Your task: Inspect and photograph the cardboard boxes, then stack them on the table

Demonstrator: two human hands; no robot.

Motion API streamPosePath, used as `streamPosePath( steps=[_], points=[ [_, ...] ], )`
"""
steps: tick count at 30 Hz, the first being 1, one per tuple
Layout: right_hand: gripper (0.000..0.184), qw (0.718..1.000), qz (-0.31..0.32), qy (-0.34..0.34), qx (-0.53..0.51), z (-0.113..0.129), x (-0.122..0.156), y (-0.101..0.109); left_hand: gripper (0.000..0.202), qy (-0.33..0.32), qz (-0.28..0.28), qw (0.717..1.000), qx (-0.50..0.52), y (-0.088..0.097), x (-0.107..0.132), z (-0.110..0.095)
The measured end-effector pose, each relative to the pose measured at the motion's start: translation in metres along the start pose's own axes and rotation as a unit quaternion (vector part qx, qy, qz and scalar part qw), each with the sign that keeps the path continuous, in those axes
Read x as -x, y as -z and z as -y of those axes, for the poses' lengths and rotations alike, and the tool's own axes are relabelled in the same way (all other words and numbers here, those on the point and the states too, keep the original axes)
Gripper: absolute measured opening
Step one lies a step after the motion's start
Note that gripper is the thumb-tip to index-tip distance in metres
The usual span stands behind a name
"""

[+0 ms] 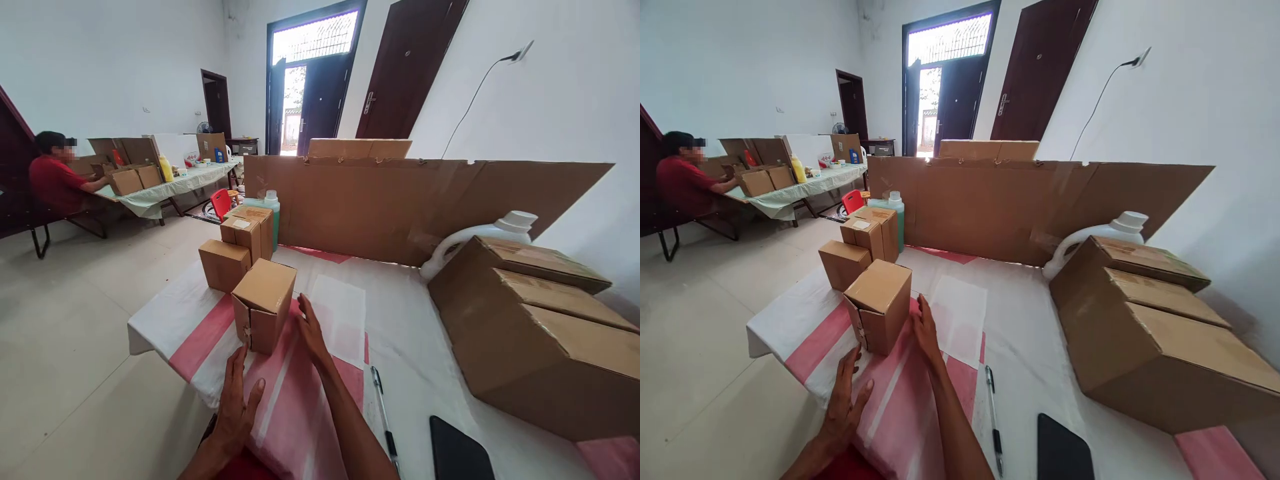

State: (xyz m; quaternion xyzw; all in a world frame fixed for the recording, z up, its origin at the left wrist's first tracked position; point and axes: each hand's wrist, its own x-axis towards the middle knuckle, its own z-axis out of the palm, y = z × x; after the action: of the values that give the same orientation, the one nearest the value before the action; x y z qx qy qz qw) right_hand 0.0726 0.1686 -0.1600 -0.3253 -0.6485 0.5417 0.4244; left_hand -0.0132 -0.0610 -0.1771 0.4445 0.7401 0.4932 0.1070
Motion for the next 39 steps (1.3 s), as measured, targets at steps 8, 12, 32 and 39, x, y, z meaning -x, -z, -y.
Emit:
streamPosePath(
  steps=[8, 12, 32, 39],
  points=[
    [0.043, 1.000, 0.009, 0.018, 0.010, 0.003, 0.068, -0.005, 0.082, 0.059, -0.030, 0.997, 0.047, -0.013, -0.020, -0.016],
    [0.038, 0.984, -0.061, 0.092, 0.138, 0.036, 0.136, 0.014, 0.073, 0.149, -0.046, 0.981, 0.117, 0.002, -0.024, -0.008],
    [0.078, 0.938, 0.101, 0.232, 0.238, 0.078, 0.164, 0.009, 0.074, 0.251, -0.010, 0.925, 0.287, 0.068, -0.043, -0.013],
    [0.066, 0.975, 0.057, 0.138, 0.163, 0.105, 0.131, 0.031, 0.067, 0.085, 0.079, 0.967, 0.228, 0.084, -0.065, -0.054]
  ],
)
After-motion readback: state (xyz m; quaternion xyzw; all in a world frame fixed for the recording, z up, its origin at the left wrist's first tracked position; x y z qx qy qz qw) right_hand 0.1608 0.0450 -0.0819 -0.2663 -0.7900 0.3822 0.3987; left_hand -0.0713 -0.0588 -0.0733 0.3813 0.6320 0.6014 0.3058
